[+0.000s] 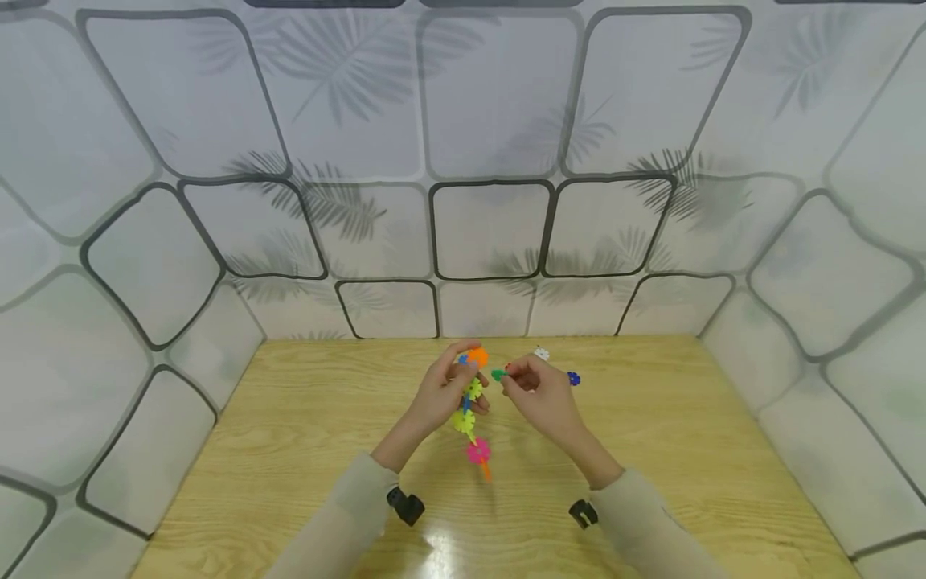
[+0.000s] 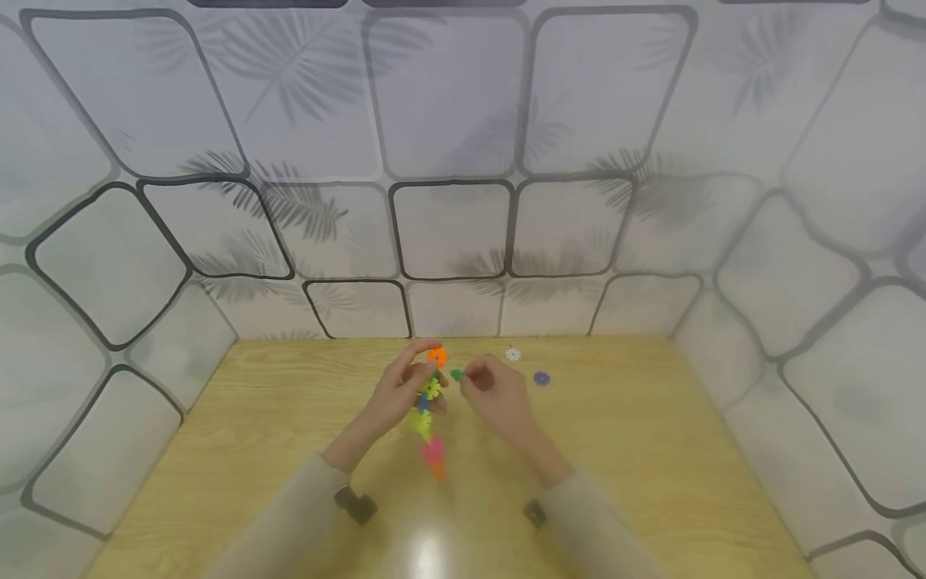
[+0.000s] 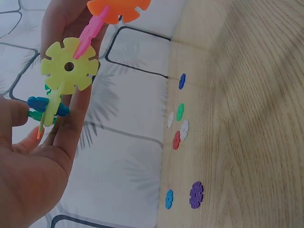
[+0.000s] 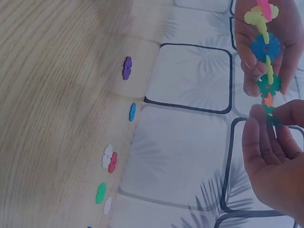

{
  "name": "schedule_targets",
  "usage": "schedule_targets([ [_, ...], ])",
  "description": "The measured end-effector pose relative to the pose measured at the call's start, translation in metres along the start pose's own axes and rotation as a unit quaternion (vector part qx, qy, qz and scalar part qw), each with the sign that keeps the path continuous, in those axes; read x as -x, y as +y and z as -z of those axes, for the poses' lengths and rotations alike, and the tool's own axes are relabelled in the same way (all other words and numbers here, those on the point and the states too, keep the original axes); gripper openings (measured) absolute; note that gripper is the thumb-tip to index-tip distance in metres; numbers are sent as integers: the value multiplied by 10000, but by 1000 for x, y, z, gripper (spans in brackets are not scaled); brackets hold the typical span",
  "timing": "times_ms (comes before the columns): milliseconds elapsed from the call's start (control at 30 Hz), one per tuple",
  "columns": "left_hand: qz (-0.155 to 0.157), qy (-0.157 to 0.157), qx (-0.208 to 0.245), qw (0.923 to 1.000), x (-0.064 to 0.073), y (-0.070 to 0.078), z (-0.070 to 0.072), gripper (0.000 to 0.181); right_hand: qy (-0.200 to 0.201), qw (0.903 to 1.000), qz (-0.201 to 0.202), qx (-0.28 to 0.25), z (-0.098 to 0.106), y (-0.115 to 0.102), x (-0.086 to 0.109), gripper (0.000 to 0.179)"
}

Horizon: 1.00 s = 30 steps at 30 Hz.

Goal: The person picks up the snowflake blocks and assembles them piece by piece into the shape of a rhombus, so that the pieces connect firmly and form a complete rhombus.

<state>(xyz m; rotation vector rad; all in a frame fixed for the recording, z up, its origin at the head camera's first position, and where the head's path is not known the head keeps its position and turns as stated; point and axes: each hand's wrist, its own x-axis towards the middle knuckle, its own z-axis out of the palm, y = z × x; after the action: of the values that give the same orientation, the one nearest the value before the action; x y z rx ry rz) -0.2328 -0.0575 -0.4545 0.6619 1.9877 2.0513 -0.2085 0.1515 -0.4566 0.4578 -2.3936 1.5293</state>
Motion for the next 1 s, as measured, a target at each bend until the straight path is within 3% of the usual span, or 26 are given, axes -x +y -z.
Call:
schedule_targets([
  [267, -91, -18, -42, 9999, 0, 2, -1, 45, 9, 10000, 42, -41, -3, -4, -2, 5],
  [1000, 66, -106, -41, 9999, -1, 4, -5, 47, 208, 9994, 268, -30, -6, -5, -4, 5],
])
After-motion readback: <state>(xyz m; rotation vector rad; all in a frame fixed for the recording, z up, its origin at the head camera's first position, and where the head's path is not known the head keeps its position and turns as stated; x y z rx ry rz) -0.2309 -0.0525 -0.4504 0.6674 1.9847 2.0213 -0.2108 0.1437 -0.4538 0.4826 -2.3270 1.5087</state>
